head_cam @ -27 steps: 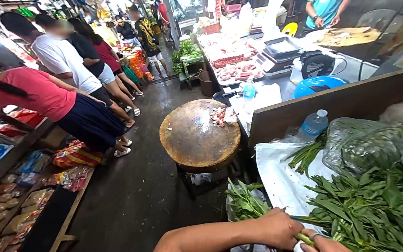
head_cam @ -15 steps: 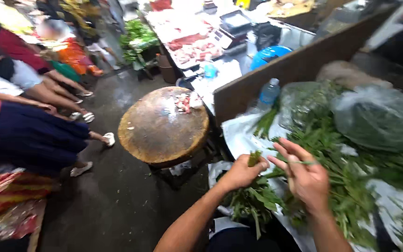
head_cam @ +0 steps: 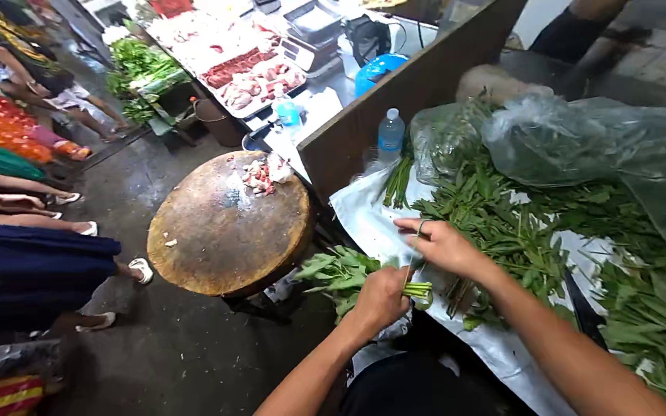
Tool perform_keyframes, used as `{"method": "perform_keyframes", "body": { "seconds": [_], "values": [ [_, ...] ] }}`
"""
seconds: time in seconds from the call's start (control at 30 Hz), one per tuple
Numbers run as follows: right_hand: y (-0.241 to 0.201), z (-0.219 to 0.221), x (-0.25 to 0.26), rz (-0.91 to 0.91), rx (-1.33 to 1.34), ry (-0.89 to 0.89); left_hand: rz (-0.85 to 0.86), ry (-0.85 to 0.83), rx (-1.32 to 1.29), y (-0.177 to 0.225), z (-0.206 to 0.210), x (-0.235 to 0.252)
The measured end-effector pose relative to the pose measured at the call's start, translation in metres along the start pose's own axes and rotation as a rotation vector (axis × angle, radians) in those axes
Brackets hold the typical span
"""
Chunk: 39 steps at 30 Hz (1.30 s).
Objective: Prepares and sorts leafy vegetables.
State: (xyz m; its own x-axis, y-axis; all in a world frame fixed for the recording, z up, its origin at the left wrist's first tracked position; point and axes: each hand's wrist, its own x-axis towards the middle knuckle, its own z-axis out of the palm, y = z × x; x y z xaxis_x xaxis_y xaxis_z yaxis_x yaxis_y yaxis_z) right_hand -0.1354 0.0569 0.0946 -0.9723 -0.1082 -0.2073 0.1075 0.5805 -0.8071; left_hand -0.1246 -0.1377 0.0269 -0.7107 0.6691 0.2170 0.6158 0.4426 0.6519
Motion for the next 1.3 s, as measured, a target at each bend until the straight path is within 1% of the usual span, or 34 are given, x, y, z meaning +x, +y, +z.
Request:
{"method": "perform_keyframes", "body": {
  "seconds": [0.03,0.07,0.1,0.13,0.17,0.2,0.23,0.27,0.3,0.33,0.37,0.4,0.43,0.5,0.57,0.63,0.67,0.73,0.77,0.8,0.83,0.9,0.93,0.97,1.0,1.03,1.07,1.1,1.13,1.17,1.2,1.23,1.27,1.3],
  "values": [
    [0.016,-0.007,0.002,0.023,-0.041,-0.111,-0.007,0.021,-0.073,0.001,-0.01,0.001],
    [0.027,-0.006,-0.005,0.02,-0.047,-0.255,-0.088,0.032,-0.173,0.001,-0.024,0.006],
    [0.026,-0.001,-0.019,-0.009,-0.026,-0.431,-0.222,0.012,-0.292,-0.002,-0.038,0.014],
    [0.017,0.007,-0.037,-0.096,0.042,-0.592,-0.347,-0.018,-0.416,-0.01,-0.046,0.023],
    [0.008,0.015,-0.055,-0.269,0.165,-0.661,-0.427,-0.044,-0.517,-0.018,-0.048,0.029],
    [0.001,0.024,-0.066,-0.471,0.345,-0.604,-0.477,-0.06,-0.604,-0.023,-0.045,0.031],
    [-0.004,0.03,-0.07,-0.6,0.541,-0.447,-0.506,-0.061,-0.682,-0.023,-0.041,0.03],
    [-0.006,0.035,-0.066,-0.633,0.712,-0.219,-0.524,-0.037,-0.756,-0.019,-0.037,0.03],
    [-0.004,0.041,-0.056,-0.602,0.89,0.013,-0.539,0.004,-0.829,-0.013,-0.037,0.029],
    [-0.001,0.043,-0.043,-0.567,1.079,0.174,-0.541,0.043,-0.893,-0.006,-0.038,0.03],
    [0.002,0.044,-0.033,-0.516,1.239,0.284,-0.524,0.063,-0.944,-0.002,-0.04,0.03],
    [0.005,0.043,-0.028,-0.443,1.343,0.354,-0.486,0.046,-0.977,-0.001,-0.042,0.03],
    [0.008,0.041,-0.025,-0.368,1.382,0.384,-0.434,0.001,-0.994,-0.001,-0.046,0.03],
    [0.009,0.034,-0.026,-0.259,1.324,0.364,-0.336,-0.127,-0.978,-0.003,-0.052,0.03],
    [0.008,0.026,-0.029,-0.236,1.185,0.3,-0.283,-0.218,-0.932,-0.002,-0.057,0.03],
    [0.01,0.017,-0.028,-0.233,1.0,0.209,-0.245,-0.264,-0.876,-0.001,-0.061,0.03],
    [0.009,0.011,-0.026,-0.228,0.886,0.16,-0.217,-0.299,-0.812,-0.001,-0.062,0.03],
    [-0.003,0.003,-0.018,-0.184,0.611,0.068,-0.16,-0.446,-0.584,0.002,-0.061,0.031],
    [-0.016,0.002,-0.015,-0.156,0.503,0.029,-0.15,-0.529,-0.481,0.006,-0.057,0.033],
    [-0.031,0.004,-0.015,-0.139,0.425,-0.007,-0.154,-0.569,-0.411,0.012,-0.053,0.033],
    [-0.047,0.01,-0.018,-0.14,0.377,-0.048,-0.184,-0.556,-0.377,0.015,-0.051,0.031],
    [-0.071,0.029,-0.033,-0.196,0.385,-0.13,-0.248,-0.352,-0.461,0.007,-0.05,0.025],
    [-0.073,0.042,-0.042,-0.263,0.387,-0.174,-0.268,-0.342,-0.496,-0.003,-0.049,0.033],
    [-0.07,0.053,-0.05,-0.359,0.351,-0.213,-0.286,-0.368,-0.521,-0.016,-0.046,0.043],
    [-0.065,0.059,-0.056,-0.483,0.27,-0.184,-0.299,-0.37,-0.524,-0.025,-0.044,0.048],
    [-0.06,0.06,-0.061,-0.584,0.179,-0.062,-0.319,-0.345,-0.529,-0.025,-0.043,0.047],
    [-0.055,0.06,-0.062,-0.595,0.109,0.131,-0.355,-0.302,-0.54,-0.019,-0.046,0.043],
    [-0.048,0.056,-0.057,-0.53,0.074,0.29,-0.387,-0.232,-0.552,-0.011,-0.05,0.038],
    [-0.038,0.049,-0.048,-0.41,0.064,0.353,-0.4,-0.176,-0.527,-0.009,-0.049,0.035],
    [-0.03,0.042,-0.04,-0.24,0.114,0.325,-0.388,-0.128,-0.471,-0.007,-0.049,0.033],
    [-0.024,0.034,-0.033,-0.072,0.207,0.262,-0.329,-0.102,-0.383,-0.003,-0.048,0.029],
    [-0.017,0.027,-0.026,0.057,0.285,0.189,-0.217,-0.096,-0.274,0.001,-0.042,0.024],
    [-0.007,0.021,-0.017,0.135,0.346,0.126,-0.065,-0.08,-0.181,0.006,-0.03,0.016],
    [0.004,0.015,-0.007,0.184,0.408,0.058,0.062,-0.081,-0.143,0.012,-0.019,0.009]
  ]
}}
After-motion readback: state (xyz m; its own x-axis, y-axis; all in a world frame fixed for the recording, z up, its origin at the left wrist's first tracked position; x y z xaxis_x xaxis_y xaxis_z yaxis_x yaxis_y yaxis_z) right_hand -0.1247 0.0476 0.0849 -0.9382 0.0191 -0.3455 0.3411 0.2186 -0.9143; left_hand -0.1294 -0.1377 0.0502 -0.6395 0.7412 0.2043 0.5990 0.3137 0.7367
